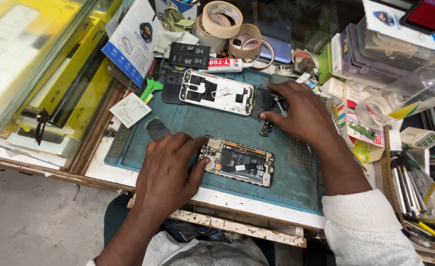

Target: The person uses a screwdriver to remove screws from a disassembled smartphone lying on a workbench. They carefully unscrew multiple fasteners around the device's internal frame and set them aside while keeping the phone steady with the other hand.

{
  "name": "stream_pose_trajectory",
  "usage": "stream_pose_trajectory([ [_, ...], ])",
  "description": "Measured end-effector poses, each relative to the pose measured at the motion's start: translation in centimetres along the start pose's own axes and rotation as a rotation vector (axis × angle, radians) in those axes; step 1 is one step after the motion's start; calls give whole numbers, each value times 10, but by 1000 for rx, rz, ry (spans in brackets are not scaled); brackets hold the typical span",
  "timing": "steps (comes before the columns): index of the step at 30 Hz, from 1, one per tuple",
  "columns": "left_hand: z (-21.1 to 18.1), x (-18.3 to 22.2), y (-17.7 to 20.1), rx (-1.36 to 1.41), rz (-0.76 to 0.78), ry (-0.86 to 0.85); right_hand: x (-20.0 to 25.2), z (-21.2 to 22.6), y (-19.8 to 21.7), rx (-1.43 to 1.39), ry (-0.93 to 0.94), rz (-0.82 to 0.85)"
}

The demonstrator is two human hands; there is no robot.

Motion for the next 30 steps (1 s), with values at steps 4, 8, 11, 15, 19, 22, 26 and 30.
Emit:
stream_pose_trajectory([
  [4, -1, 0, 0, -3, -33, -35, -2, -1, -5, -82, -140, 97],
  [8, 0, -1, -1, -17, -21, -32, -2, -2, -5, -169, -131, 30],
  [11, 0, -1, -1, -13, -10, -21, -2, -15, -10, -282, -186, 0],
  [15, 1, -2, -3, -35, 18, -17, -2, -36, -17, -454, -244, -60],
  [19, 0, -2, -4, -51, 25, -20, -1, -44, -21, -644, -337, -64],
  [22, -1, -2, -5, -61, 31, -19, -2, -44, -17, -761, -397, -58],
  [26, 0, -2, -6, -72, 47, -15, -3, -46, -9, -795, -381, -131],
  [30, 0, -1, -5, -58, 38, -30, -2, -45, -2, -773, -330, -204],
])
Point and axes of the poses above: each hand's wrist, its own x-axis away from the middle knuckle, its own y-axis out of the back of the hand, z = x × y, the point moved 4 cm from there along -x, towards the middle knuckle, and after that the axes turned 2 degrees about -x, right-handed, at the moved point
